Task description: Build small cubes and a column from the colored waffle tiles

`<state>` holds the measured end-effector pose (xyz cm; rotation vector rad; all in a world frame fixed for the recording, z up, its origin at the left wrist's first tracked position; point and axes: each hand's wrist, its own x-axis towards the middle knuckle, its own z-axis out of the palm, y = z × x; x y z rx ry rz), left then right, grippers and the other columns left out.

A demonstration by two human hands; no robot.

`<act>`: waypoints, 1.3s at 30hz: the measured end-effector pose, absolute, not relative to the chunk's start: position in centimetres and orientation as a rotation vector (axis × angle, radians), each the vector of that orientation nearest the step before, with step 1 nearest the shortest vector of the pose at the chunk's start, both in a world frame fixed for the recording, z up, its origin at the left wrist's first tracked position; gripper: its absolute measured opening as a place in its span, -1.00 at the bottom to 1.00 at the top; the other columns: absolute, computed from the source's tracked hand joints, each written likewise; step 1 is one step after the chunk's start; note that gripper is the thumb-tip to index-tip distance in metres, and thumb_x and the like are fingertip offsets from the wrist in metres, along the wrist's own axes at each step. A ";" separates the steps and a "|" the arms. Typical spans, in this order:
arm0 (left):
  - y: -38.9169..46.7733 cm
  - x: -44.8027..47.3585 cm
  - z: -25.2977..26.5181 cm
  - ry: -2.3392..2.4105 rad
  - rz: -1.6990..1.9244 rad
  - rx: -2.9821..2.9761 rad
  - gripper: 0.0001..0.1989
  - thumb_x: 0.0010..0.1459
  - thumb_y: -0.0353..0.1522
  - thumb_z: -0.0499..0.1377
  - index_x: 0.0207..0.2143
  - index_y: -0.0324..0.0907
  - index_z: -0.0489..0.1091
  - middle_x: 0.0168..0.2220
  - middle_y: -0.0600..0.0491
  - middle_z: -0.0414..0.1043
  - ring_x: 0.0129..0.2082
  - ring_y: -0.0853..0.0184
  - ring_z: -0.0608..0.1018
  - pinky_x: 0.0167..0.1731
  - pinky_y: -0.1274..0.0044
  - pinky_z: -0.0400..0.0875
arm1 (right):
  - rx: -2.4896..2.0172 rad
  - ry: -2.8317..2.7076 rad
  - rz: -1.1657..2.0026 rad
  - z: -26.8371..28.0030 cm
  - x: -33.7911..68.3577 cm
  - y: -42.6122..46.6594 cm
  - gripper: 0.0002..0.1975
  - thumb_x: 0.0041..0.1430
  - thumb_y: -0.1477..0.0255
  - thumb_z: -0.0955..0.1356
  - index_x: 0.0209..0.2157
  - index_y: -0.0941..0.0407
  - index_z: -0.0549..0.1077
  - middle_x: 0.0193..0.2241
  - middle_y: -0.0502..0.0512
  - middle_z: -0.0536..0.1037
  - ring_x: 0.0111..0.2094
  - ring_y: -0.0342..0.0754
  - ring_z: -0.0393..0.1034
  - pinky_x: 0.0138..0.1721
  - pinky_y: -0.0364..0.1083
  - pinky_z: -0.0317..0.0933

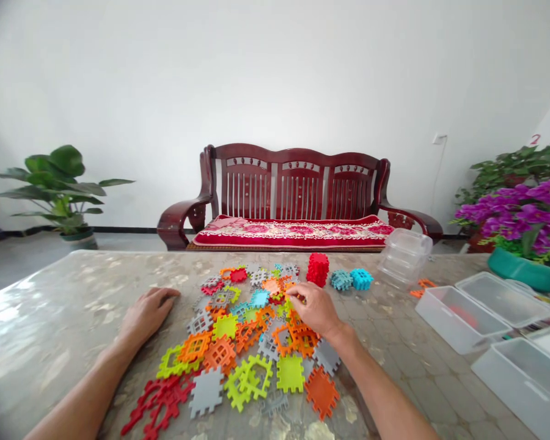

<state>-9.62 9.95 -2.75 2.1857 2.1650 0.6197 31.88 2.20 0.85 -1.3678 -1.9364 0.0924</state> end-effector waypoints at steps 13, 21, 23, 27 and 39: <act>9.8 -9.4 -2.5 2.157 0.602 2.155 -0.65 0.20 -0.28 -0.05 -0.14 0.01 0.50 0.01 0.05 0.49 0.02 0.19 0.49 -0.04 0.41 0.34 | -1.187 -2.605 -0.101 1.7 26.6 6.1 -0.62 0.10 0.66 0.30 -0.18 -0.03 0.59 -0.06 0.02 0.60 0.04 0.04 0.33 0.06 0.06 0.20; 9.7 -9.3 -2.4 2.154 0.609 2.154 -0.65 0.20 -0.29 -0.06 -0.14 0.01 0.51 0.01 0.05 0.49 0.02 0.18 0.49 -0.01 0.39 0.34 | -1.462 -1.835 0.360 1.0 28.7 6.0 -0.57 0.16 0.41 0.31 0.09 0.04 0.45 -0.19 0.08 0.63 -0.21 0.01 0.50 -0.12 -0.03 0.33; 9.7 -9.3 -2.5 2.160 0.612 2.151 -0.65 0.20 -0.29 -0.05 -0.15 0.02 0.51 0.01 0.05 0.48 0.03 0.18 0.49 -0.01 0.38 0.34 | -1.466 -1.712 0.514 0.6 30.9 6.0 -0.53 0.14 0.37 0.28 0.09 0.11 0.45 -0.19 0.11 0.63 -0.21 0.02 0.51 -0.13 -0.02 0.35; 9.6 -9.3 -2.5 2.167 0.621 2.150 -0.65 0.19 -0.29 -0.04 -0.15 0.03 0.51 0.01 0.06 0.49 0.01 0.18 0.50 -0.02 0.39 0.36 | -1.548 -1.646 0.471 0.0 35.2 6.0 -0.57 0.14 0.31 0.24 -0.03 0.15 0.53 -0.05 0.20 0.59 -0.02 0.09 0.46 0.07 0.06 0.26; 9.7 -9.4 -2.5 2.156 0.619 2.176 -0.65 0.21 -0.27 -0.05 -0.13 0.02 0.51 0.03 0.04 0.49 0.02 0.17 0.50 -0.03 0.38 0.36 | -1.844 -1.915 0.177 0.3 34.6 4.7 -0.45 -0.04 0.39 0.40 0.04 0.20 0.47 -0.02 0.32 0.55 -0.01 0.16 0.45 0.04 0.05 0.26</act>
